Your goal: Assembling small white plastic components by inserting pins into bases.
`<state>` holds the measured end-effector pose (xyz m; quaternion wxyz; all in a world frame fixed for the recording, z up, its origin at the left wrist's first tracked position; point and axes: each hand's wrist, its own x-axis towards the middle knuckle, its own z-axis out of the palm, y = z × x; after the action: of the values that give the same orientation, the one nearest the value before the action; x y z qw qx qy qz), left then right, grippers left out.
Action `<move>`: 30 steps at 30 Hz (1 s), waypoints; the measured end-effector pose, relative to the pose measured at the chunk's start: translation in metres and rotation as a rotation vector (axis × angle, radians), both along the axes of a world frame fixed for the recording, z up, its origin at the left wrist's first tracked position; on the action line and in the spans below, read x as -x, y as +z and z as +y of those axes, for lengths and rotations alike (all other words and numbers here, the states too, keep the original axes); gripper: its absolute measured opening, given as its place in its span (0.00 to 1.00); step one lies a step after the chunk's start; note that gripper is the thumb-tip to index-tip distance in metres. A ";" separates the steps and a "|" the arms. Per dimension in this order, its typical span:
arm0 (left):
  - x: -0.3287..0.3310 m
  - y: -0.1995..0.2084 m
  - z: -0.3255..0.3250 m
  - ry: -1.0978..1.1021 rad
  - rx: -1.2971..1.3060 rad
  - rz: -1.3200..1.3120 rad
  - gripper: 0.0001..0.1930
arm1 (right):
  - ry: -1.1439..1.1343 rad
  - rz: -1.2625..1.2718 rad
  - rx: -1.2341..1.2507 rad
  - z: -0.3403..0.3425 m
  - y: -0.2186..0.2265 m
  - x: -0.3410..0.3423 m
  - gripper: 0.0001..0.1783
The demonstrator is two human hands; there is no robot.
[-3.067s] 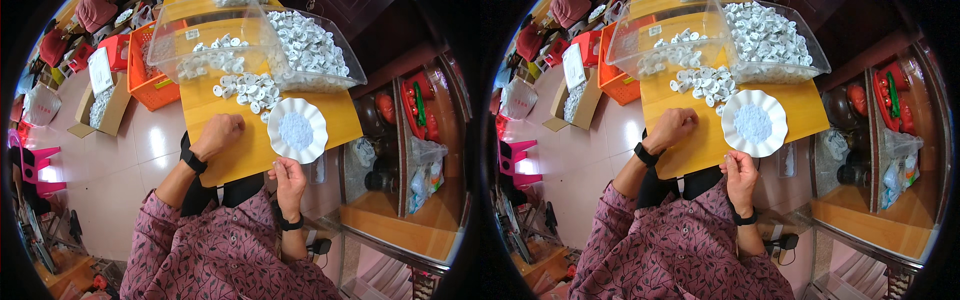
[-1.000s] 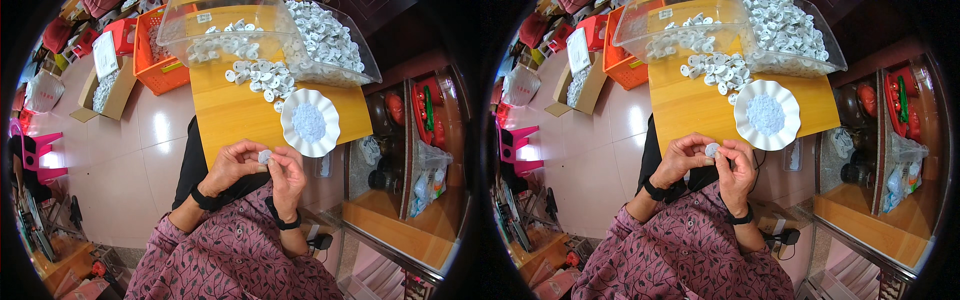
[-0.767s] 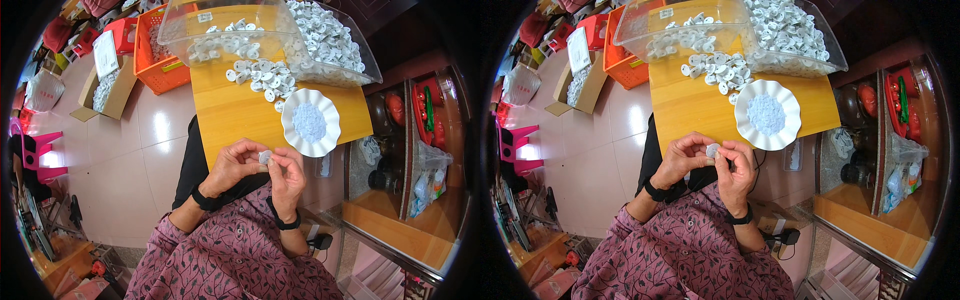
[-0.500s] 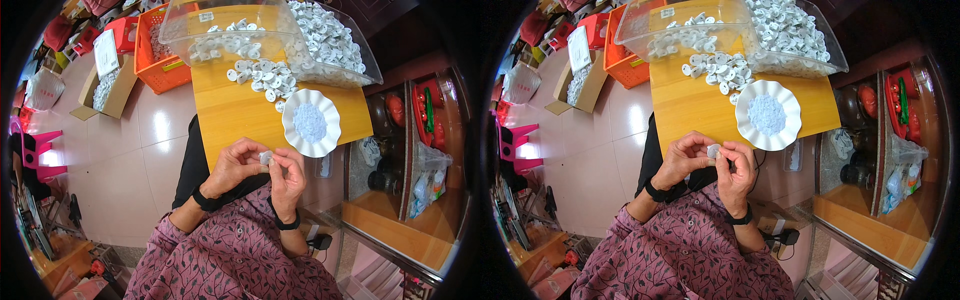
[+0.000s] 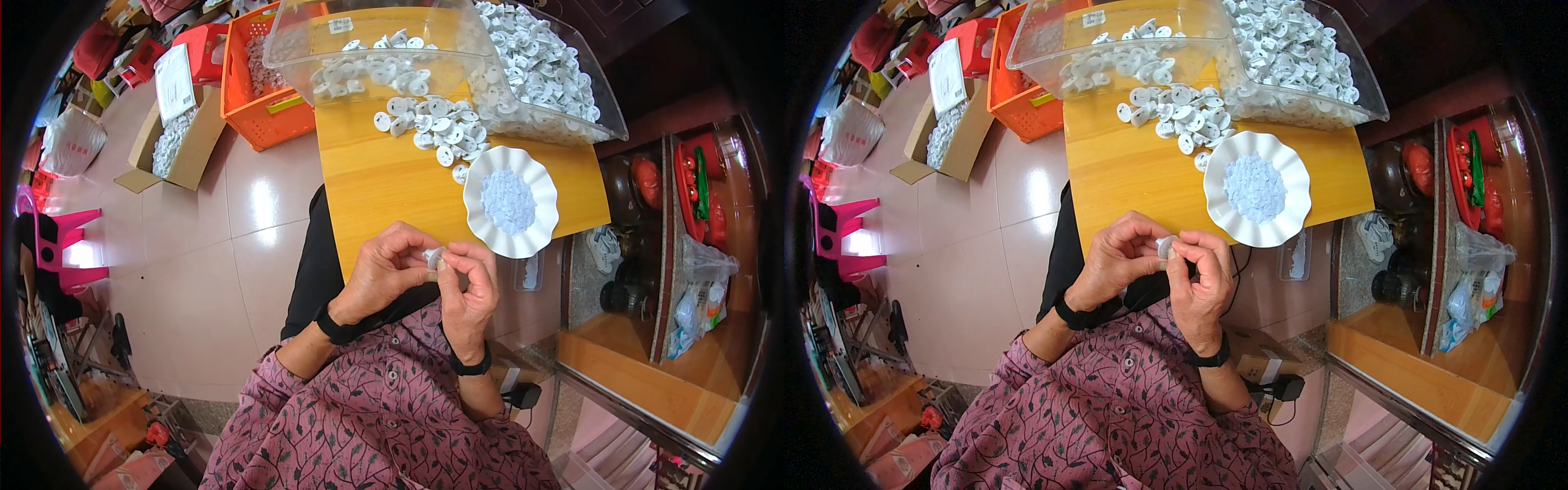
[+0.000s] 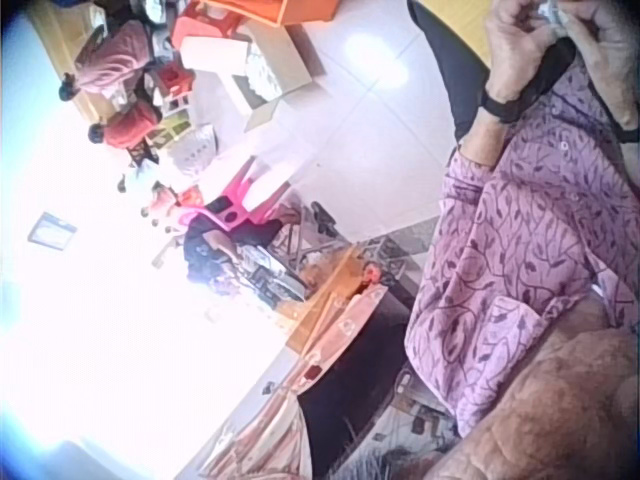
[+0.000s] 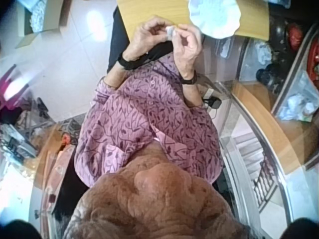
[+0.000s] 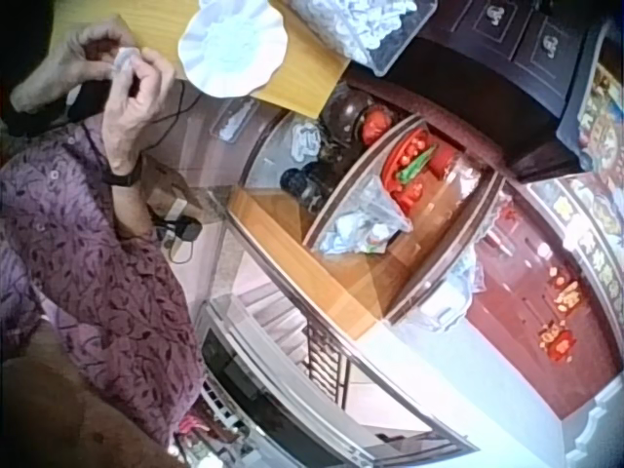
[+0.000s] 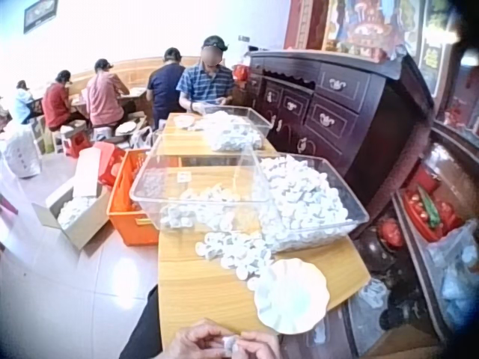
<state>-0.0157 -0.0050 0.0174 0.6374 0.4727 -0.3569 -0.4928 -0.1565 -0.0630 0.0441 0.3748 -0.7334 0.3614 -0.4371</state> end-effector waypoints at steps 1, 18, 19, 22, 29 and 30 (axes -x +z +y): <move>-0.001 0.000 0.000 0.008 0.006 -0.067 0.15 | 0.000 0.003 0.002 0.000 0.000 0.000 0.06; -0.004 -0.001 0.004 -0.052 -0.104 0.162 0.17 | 0.034 0.005 -0.107 -0.002 -0.003 0.001 0.07; -0.004 -0.001 0.004 -0.059 -0.109 0.186 0.17 | 0.049 0.001 -0.093 -0.003 -0.004 0.002 0.07; -0.006 -0.002 0.005 -0.065 -0.116 0.209 0.18 | 0.062 0.031 -0.095 -0.003 -0.002 0.002 0.06; -0.006 -0.003 0.005 -0.063 -0.128 0.225 0.18 | 0.089 0.096 -0.068 -0.005 0.003 0.002 0.05; -0.007 -0.004 0.006 -0.067 -0.128 0.229 0.18 | 0.092 0.104 -0.061 -0.005 0.003 0.002 0.05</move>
<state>-0.0092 0.0005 0.0137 0.6257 0.4409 -0.2650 -0.5864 -0.1587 -0.0681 0.0471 0.3973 -0.7592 0.3595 -0.3695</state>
